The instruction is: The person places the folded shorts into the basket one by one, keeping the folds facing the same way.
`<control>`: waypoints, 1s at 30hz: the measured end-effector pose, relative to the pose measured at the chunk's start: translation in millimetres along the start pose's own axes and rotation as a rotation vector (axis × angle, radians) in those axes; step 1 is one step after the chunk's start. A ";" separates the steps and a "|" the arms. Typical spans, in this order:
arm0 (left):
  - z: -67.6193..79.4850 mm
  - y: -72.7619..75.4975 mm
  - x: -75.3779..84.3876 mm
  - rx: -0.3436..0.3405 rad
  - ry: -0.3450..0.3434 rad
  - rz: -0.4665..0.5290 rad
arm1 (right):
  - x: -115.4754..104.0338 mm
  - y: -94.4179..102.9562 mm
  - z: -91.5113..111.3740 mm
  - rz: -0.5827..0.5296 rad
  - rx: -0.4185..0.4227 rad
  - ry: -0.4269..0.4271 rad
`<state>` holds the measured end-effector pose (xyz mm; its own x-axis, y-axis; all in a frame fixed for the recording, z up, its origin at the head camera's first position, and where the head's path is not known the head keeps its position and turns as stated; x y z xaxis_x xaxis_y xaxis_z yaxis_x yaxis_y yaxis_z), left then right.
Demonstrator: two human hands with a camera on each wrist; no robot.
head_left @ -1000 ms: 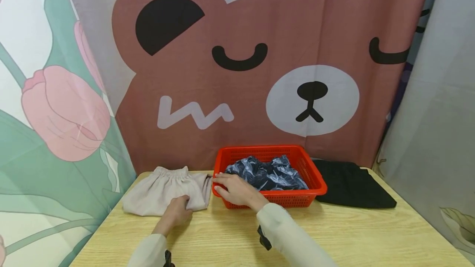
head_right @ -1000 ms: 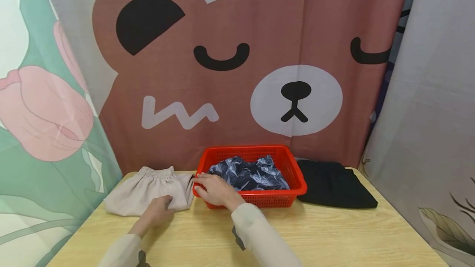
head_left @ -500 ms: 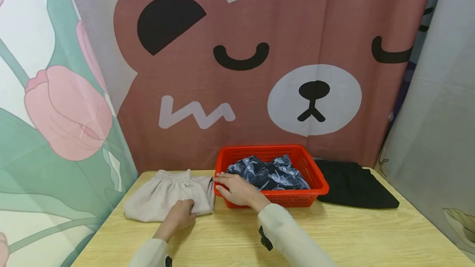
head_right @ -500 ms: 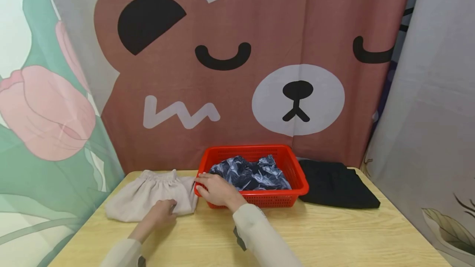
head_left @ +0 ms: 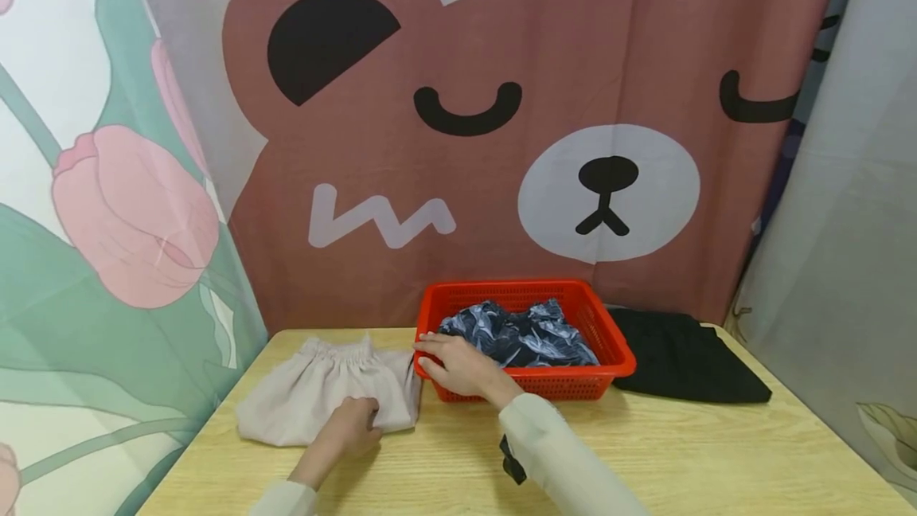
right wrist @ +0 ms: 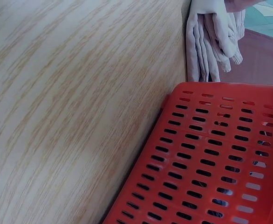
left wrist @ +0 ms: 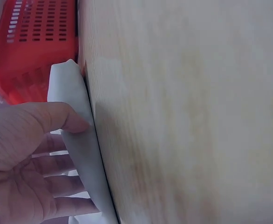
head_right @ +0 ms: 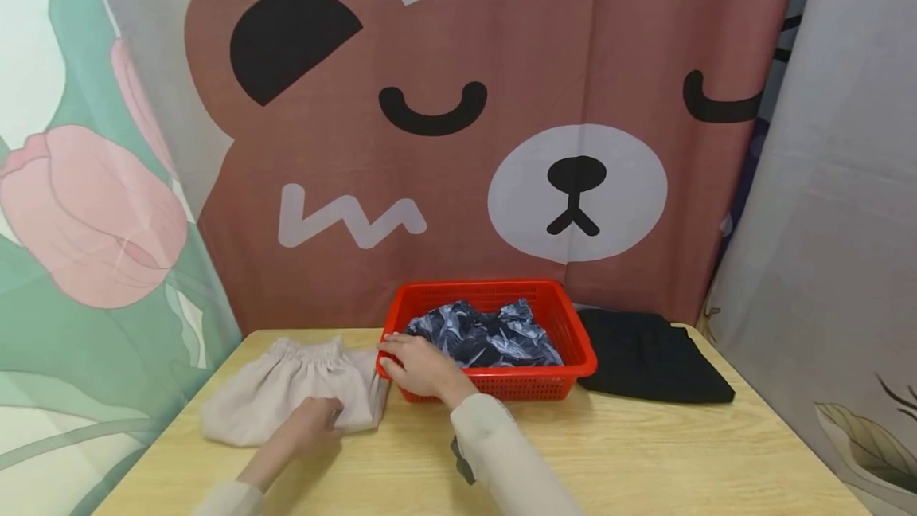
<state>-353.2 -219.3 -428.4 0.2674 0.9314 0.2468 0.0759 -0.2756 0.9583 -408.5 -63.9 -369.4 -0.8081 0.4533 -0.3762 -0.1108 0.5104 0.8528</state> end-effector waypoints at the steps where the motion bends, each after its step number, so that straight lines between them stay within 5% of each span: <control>1: 1.6 0.2 1.9 0.002 -0.008 0.001 | 0.5 0.6 0.4 0.003 0.003 0.000; 19: 37.2 1.5 18.6 0.007 -0.084 0.012 | -2.7 -0.8 -0.4 0.006 -0.017 -0.010; 30: 48.6 -6.0 27.4 -0.095 -0.012 0.056 | -1.7 0.1 1.1 -0.007 -0.004 -0.025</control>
<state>-299.6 -203.6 -434.3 0.2806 0.9122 0.2986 -0.0310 -0.3024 0.9527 -406.5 -63.8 -369.1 -0.7928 0.4679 -0.3906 -0.1185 0.5103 0.8518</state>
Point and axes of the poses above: each hand's wrist, its own z-axis away from the middle knuckle, its own y-axis out of the back of the hand, x = y × z, the point moved 7 cm from there along -z, towards the middle knuckle, and after that the axes turned 9 degrees about -z, right-handed, at the moved point
